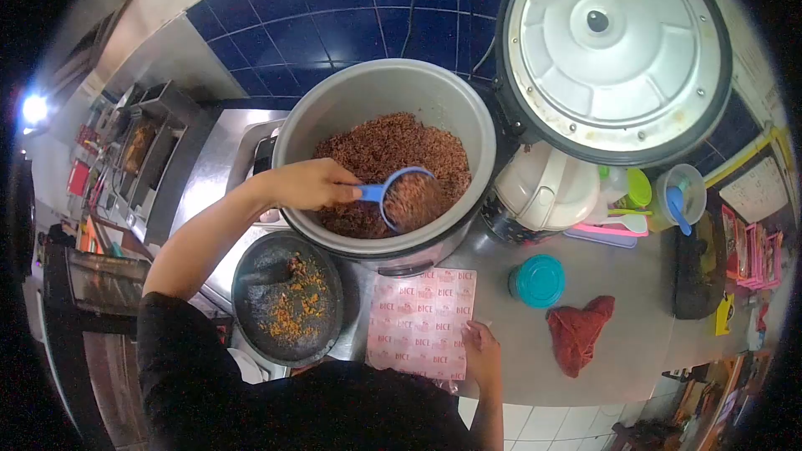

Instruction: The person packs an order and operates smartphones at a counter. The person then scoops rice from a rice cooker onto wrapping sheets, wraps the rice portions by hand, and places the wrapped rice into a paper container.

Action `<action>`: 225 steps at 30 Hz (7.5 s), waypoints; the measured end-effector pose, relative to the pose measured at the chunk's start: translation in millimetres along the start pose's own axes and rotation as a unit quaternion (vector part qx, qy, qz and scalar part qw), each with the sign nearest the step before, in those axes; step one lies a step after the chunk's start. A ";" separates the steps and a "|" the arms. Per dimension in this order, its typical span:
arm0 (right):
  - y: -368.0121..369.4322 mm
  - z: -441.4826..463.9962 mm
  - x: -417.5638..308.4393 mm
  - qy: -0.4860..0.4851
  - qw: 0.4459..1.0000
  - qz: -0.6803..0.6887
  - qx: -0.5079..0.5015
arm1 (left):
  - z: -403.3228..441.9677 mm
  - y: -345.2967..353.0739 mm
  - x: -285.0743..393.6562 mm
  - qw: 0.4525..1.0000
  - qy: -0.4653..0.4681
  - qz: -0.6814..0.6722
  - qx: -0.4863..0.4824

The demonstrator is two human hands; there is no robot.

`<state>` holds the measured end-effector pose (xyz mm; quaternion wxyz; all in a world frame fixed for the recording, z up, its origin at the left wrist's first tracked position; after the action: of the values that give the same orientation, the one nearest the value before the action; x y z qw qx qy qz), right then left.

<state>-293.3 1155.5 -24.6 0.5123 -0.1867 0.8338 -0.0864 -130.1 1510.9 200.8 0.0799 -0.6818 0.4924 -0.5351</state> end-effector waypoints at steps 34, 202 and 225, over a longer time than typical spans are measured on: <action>12.9 16.2 1.9 0.016 0.998 -0.006 -0.065 | 64.3 5.3 28.7 0.957 0.047 0.271 0.091; 122.9 -74.3 47.6 -0.184 0.889 -0.415 -0.063 | -83.3 369.4 19.1 0.901 0.312 0.237 0.188; 109.8 -71.2 4.4 -0.257 0.866 -0.413 -0.113 | -46.0 369.6 -10.1 0.948 0.245 0.177 0.097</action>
<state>-382.7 1250.9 -32.3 0.6014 -0.5864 0.5231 -0.1442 -383.3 1352.1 -21.8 0.1158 -0.4203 0.5554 -0.7082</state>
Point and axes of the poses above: each hand's wrist, its own z-axis towards the middle knuckle, its own y-axis out of the palm, x = y × z, the point moved 10 cm from there along z, towards the middle knuckle, and after that the axes turned 7 degrees about y, right-handed, at the moved point
